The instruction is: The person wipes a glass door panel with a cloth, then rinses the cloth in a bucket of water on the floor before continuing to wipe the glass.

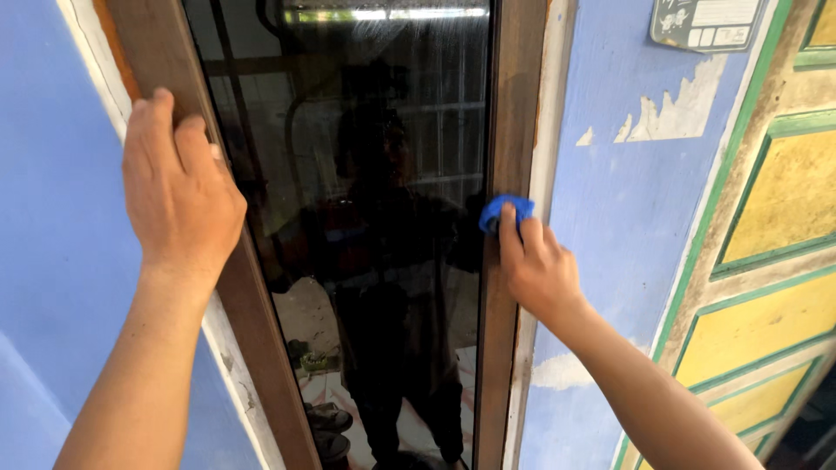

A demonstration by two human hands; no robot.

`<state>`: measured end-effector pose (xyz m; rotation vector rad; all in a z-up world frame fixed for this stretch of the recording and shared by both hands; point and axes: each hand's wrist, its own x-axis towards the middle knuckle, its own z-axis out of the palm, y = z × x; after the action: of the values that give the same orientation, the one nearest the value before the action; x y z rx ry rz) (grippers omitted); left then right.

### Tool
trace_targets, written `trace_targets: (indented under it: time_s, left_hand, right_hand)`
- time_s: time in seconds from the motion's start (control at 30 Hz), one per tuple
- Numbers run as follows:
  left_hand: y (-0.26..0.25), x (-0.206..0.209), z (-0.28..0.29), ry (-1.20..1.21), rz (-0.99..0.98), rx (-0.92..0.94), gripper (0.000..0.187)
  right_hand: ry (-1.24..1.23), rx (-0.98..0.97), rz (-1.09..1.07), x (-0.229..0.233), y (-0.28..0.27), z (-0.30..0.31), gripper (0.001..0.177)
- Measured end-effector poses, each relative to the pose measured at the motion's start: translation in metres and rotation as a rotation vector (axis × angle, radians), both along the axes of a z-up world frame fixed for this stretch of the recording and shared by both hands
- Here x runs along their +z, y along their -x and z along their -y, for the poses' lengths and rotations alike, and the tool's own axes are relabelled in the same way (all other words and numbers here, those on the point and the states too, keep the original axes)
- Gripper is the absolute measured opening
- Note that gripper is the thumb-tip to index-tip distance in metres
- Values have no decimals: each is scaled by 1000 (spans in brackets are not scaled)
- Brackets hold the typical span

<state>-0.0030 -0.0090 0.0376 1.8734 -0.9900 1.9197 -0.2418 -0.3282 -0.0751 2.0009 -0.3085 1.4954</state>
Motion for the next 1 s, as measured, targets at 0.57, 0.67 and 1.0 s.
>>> trace_targets:
  time_s: [0.57, 0.67, 1.0]
  left_hand:
    - [-9, 69, 14, 55, 103, 4, 42]
    - [-8, 70, 16, 69, 89, -16, 41]
    - [0, 74, 14, 48, -36, -86, 44]
  right_hand:
    - [85, 151, 37, 90, -3, 7, 59]
    - [77, 169, 10, 96, -1, 10, 61]
    - [100, 235, 238, 206, -26, 20, 42]
